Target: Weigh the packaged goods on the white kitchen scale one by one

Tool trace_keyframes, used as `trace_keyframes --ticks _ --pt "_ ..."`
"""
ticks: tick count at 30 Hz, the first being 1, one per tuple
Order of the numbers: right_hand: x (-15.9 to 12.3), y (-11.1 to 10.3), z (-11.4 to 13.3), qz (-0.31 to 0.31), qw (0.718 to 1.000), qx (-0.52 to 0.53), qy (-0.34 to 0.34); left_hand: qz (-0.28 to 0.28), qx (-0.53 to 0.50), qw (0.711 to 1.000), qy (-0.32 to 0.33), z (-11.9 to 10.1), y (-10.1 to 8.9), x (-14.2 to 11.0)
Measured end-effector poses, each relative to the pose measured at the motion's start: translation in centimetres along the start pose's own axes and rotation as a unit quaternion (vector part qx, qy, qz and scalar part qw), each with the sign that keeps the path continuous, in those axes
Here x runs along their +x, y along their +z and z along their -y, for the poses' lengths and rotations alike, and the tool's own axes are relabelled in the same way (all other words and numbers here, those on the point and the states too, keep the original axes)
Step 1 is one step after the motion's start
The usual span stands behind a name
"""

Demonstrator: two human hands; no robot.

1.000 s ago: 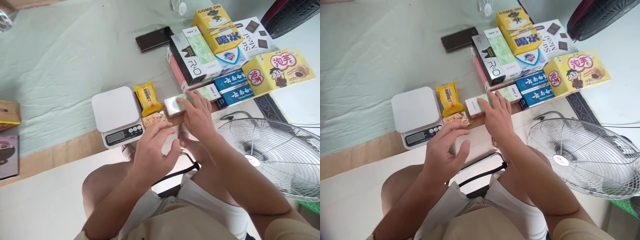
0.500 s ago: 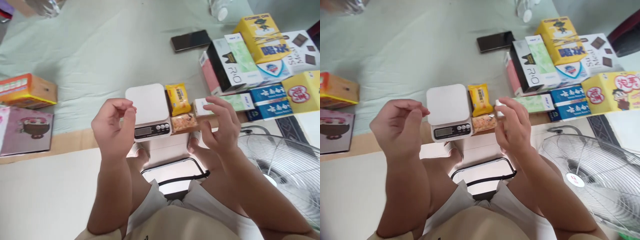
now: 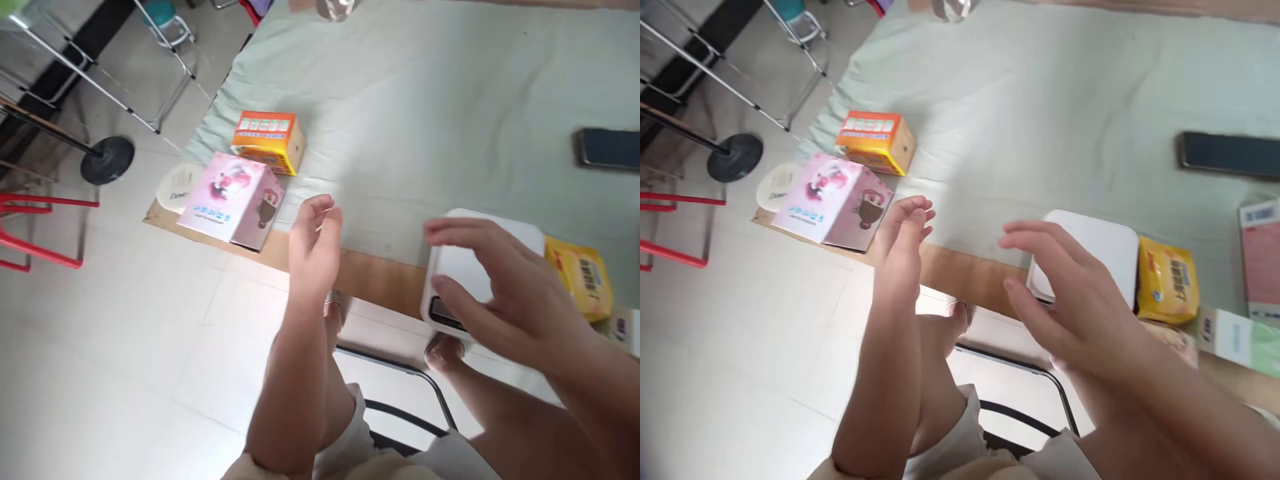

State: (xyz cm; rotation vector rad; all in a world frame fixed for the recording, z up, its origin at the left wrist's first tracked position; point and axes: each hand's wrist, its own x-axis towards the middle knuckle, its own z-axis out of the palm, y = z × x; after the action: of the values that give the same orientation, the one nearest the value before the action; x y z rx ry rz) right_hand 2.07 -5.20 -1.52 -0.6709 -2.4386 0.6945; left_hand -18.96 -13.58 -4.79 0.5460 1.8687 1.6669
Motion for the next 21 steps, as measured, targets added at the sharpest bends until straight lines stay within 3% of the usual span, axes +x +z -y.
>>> trace_keyframes --ticks 3,6,10,13,16,21 --pt "8.3 3.6 -0.6 0.062 0.997 0.004 -0.048 -0.027 -0.124 0.988 -0.091 -0.3 -0.7 1.8" --pt "17.2 7.7 -1.3 0.085 0.995 -0.002 -0.048 -0.044 -0.227 0.962 -0.146 -0.7 -0.5 3.9" --pt "25.7 12.1 -0.5 0.147 0.989 -0.024 0.009 -0.069 -0.249 0.955 -0.146 -0.4 0.4 6.1" --pt "28.4 14.1 0.3 0.21 0.977 -0.024 0.024 -0.051 -0.258 0.957 -0.124 0.2 0.8 6.7" --pt "29.1 15.4 0.3 0.256 0.966 -0.037 0.017 -0.048 -0.28 0.947 -0.148 0.1 1.1 6.7" --pt "28.7 14.9 -1.0 0.253 0.963 -0.09 0.005 -0.082 -0.287 0.931 -0.208 -0.6 1.7 6.7"
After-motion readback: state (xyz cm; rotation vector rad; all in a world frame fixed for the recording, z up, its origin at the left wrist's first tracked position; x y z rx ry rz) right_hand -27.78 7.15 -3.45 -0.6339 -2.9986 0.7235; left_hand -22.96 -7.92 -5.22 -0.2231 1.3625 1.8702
